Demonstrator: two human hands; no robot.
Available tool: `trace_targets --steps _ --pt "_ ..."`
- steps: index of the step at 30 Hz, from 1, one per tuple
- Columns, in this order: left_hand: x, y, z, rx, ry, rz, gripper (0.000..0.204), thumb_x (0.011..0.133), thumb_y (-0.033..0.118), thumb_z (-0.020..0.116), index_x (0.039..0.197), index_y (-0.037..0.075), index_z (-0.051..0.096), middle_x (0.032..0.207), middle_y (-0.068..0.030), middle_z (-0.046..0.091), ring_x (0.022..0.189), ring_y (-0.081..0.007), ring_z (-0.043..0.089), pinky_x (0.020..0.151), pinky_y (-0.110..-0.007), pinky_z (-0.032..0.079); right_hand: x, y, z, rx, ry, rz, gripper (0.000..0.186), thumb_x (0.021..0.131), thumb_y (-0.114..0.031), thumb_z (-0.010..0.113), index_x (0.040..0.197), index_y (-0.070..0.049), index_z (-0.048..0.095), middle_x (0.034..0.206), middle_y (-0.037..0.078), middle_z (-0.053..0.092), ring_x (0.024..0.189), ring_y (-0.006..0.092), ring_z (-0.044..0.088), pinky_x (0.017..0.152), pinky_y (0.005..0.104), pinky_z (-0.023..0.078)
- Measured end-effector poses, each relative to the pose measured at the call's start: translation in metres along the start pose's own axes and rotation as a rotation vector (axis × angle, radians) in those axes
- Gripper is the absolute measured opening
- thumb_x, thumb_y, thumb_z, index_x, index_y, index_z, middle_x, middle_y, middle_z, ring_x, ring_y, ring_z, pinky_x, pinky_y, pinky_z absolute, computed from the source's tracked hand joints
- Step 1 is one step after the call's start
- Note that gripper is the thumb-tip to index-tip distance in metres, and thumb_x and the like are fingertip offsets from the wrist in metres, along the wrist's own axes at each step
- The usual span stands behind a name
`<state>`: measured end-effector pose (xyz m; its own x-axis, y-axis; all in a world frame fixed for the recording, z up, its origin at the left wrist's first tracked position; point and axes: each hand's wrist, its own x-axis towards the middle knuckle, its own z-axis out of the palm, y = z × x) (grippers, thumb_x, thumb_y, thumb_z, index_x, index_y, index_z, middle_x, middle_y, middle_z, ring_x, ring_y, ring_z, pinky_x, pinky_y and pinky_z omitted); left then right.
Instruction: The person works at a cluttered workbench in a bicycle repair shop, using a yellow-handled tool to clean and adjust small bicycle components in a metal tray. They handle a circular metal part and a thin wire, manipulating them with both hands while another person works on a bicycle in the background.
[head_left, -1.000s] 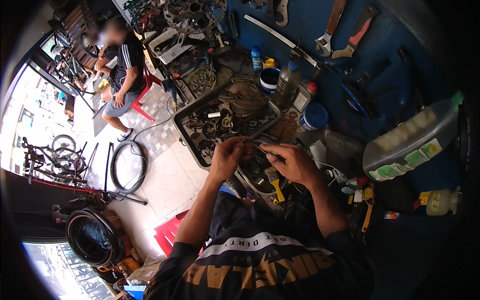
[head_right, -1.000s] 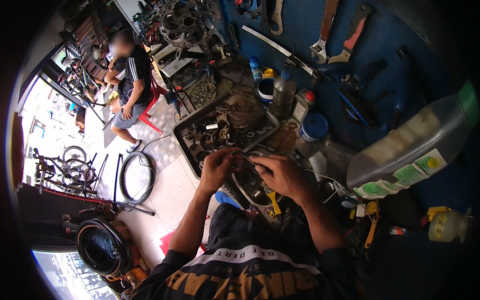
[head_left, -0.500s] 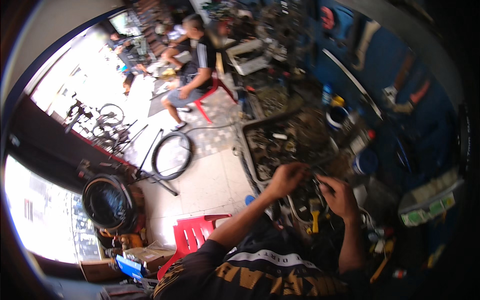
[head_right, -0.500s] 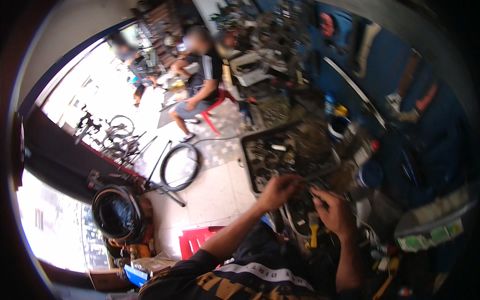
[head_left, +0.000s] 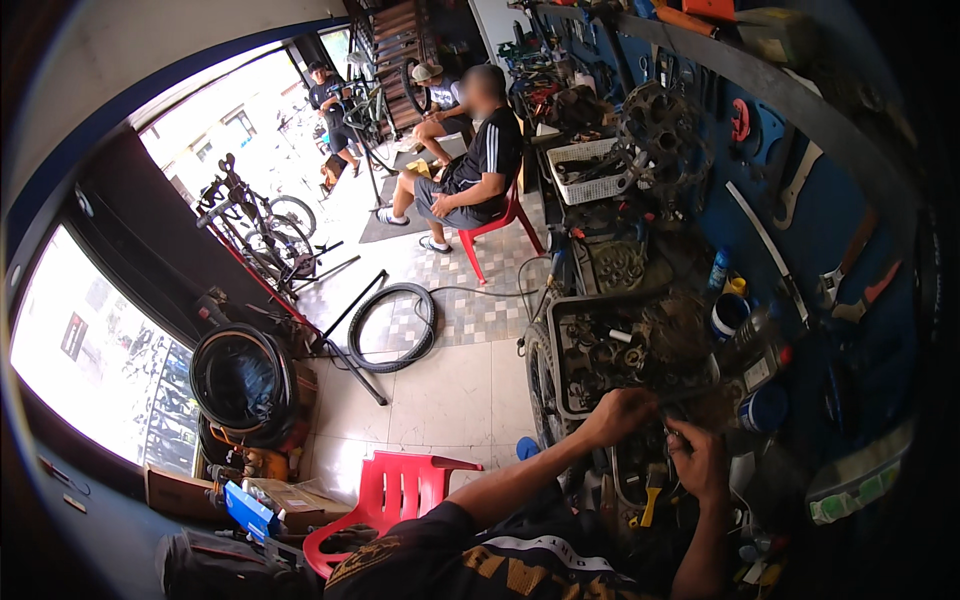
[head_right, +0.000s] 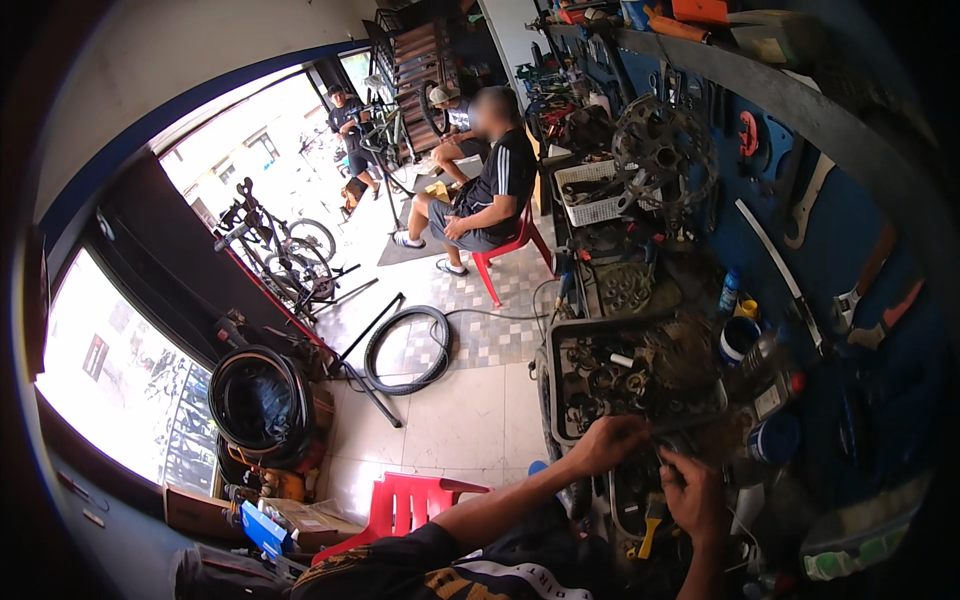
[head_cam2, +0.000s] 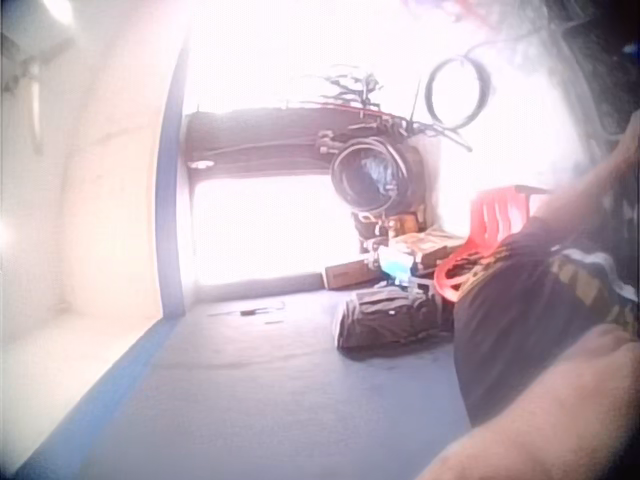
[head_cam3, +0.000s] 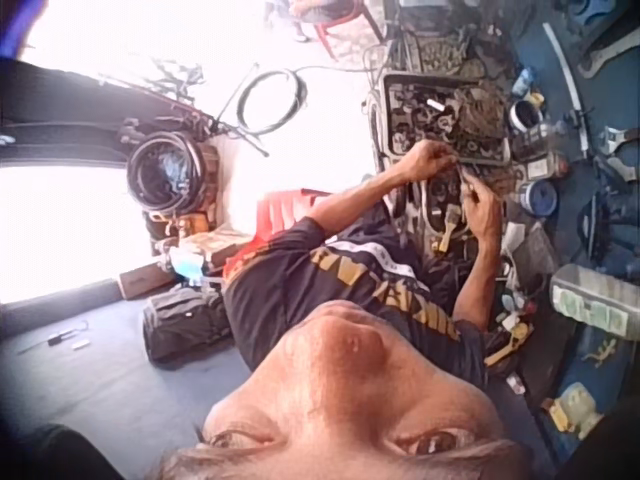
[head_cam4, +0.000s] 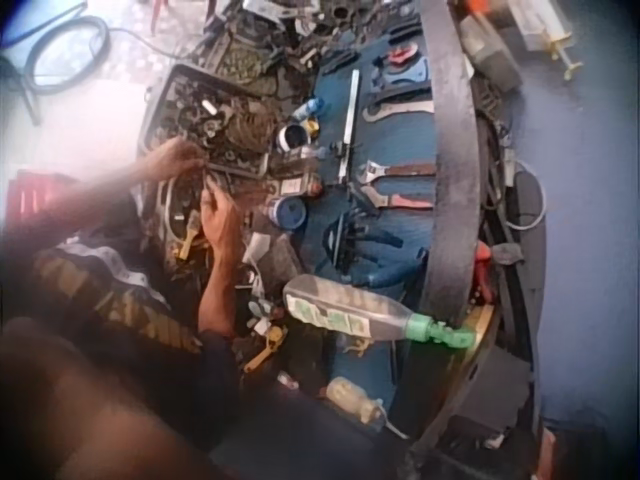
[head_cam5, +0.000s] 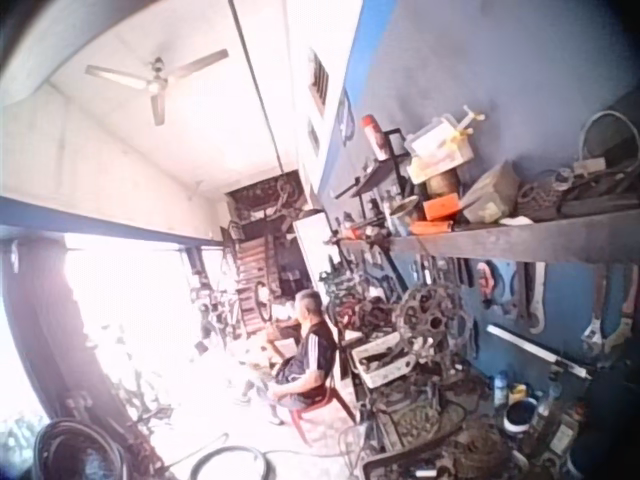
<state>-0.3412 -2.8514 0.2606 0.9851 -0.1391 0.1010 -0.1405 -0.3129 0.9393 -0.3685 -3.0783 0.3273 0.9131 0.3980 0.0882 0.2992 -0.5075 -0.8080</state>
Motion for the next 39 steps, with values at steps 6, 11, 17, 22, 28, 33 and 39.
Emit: trace_targets --steps 6,11,17,22,28,33,39 --pt "-0.001 0.003 -0.002 0.029 -0.028 -0.040 0.028 0.101 0.022 0.070 0.116 -0.001 0.075 0.099 -0.0188 0.077 0.091 -0.0259 0.076 0.082 -0.038 0.058 -0.003 -0.001 0.001 0.056 0.003 0.037 0.032 0.098 -0.010 0.068 0.127 0.002 0.072 0.118 0.024 0.075 0.111 0.0380 0.074 0.094 0.0408 0.058" --pt "-0.002 0.005 -0.001 0.003 -0.016 -0.013 0.028 0.101 0.023 0.071 0.115 0.000 0.076 0.097 -0.0174 0.078 0.088 -0.0235 0.076 0.080 -0.037 0.058 -0.007 0.003 0.003 0.026 0.006 0.029 0.032 0.099 -0.011 0.068 0.128 0.001 0.072 0.119 0.023 0.075 0.112 0.0376 0.074 0.094 0.0406 0.058" --pt "-0.004 0.001 0.006 0.023 -0.024 -0.018 0.028 0.100 0.026 0.073 0.114 0.002 0.077 0.086 -0.0127 0.077 0.078 -0.0158 0.075 0.071 -0.034 0.058 -0.013 0.009 0.003 0.021 0.014 0.045 0.033 0.099 -0.012 0.068 0.130 -0.001 0.072 0.121 0.023 0.075 0.114 0.0385 0.073 0.097 0.0413 0.056" --pt "-0.002 0.001 0.008 0.008 -0.068 -0.064 0.026 0.102 0.023 0.072 0.115 0.001 0.076 0.088 -0.0110 0.078 0.078 -0.0144 0.075 0.070 -0.032 0.059 -0.016 0.013 0.002 0.032 0.001 0.063 0.033 0.100 -0.013 0.067 0.130 -0.001 0.072 0.123 0.022 0.075 0.115 0.0367 0.073 0.097 0.0409 0.056" --pt "-0.002 0.000 0.006 -0.128 -0.134 -0.217 0.023 0.104 0.016 0.069 0.118 -0.001 0.074 0.095 -0.0102 0.078 0.083 -0.0135 0.075 0.073 -0.031 0.063 -0.016 0.013 0.003 0.045 0.005 0.076 0.033 0.101 -0.015 0.067 0.130 -0.001 0.072 0.122 0.023 0.074 0.115 0.0390 0.072 0.096 0.0417 0.056" --pt "0.000 -0.004 0.006 -0.144 -0.141 -0.197 0.023 0.104 0.017 0.069 0.117 -0.001 0.074 0.096 -0.0103 0.078 0.086 -0.0132 0.075 0.073 -0.030 0.063 -0.016 0.011 0.003 0.047 0.006 0.072 0.032 0.101 -0.015 0.067 0.130 -0.002 0.072 0.122 0.023 0.075 0.114 0.0389 0.072 0.095 0.0418 0.057" --pt "0.000 -0.004 0.004 -0.060 -0.123 -0.157 0.023 0.103 0.018 0.070 0.117 0.000 0.075 0.094 -0.0094 0.078 0.084 -0.0131 0.075 0.073 -0.030 0.062 -0.015 0.009 0.003 0.022 -0.008 0.090 0.034 0.101 -0.016 0.067 0.131 -0.001 0.072 0.125 0.020 0.075 0.118 0.0330 0.073 0.098 0.0403 0.056"
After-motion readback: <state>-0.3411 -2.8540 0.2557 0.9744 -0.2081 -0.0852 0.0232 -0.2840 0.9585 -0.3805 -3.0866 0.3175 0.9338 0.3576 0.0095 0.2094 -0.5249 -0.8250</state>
